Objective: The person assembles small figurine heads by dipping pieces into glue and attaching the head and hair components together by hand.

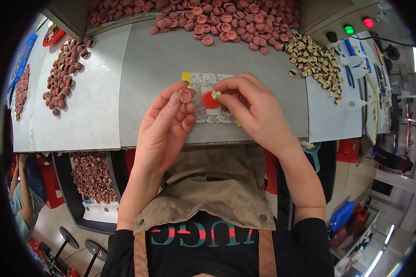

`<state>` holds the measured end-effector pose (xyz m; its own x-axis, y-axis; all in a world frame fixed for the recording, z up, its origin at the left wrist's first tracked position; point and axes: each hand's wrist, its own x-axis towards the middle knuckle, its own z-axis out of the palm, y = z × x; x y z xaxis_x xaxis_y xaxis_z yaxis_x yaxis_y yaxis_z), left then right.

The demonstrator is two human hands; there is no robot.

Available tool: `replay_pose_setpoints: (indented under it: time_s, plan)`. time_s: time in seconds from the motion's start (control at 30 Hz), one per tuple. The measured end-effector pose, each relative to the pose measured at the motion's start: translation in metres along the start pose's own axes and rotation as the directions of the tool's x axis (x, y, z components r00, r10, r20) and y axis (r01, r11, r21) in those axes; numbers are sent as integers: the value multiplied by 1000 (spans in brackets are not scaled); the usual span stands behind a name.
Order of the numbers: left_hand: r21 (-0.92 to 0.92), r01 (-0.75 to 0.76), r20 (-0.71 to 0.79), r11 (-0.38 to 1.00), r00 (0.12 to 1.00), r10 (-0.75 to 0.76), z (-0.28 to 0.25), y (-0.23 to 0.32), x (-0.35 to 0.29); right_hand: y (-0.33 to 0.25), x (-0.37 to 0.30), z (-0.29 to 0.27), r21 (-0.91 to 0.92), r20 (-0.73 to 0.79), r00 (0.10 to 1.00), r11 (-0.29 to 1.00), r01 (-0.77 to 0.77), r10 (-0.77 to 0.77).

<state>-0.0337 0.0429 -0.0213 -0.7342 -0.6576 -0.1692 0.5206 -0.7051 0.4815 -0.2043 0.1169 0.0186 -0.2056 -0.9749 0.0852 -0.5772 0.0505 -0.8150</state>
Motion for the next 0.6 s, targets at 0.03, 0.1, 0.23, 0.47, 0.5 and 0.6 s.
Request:
replay_pose_setpoints:
  time_s: [0.03,0.1,0.23,0.47,0.5,0.6]
  plan:
    - [22,13,-6,1000,1000,-13,0,-1,0,0,-2,1,256,-15,991,959,-122,130]
    - [51,17,-5,999,1000,-16,0,-2,1,-7,-5,5,399,-19,991,910,-117,136]
    - [88,35,-9,996,999,-34,5,-1,1,-13,-1,14,399,-65,997,915,54,-31]
    - [352,-174,6,920,983,184,8,-18,-1,-16,-5,15,-16,-64,980,982,190,-191]
    - [465,-320,61,826,942,331,7,-25,-1,-13,-8,19,115,-86,989,985,130,-121]
    - [524,-376,97,764,918,385,9,-23,-2,-6,-11,25,71,-164,969,978,198,-185]
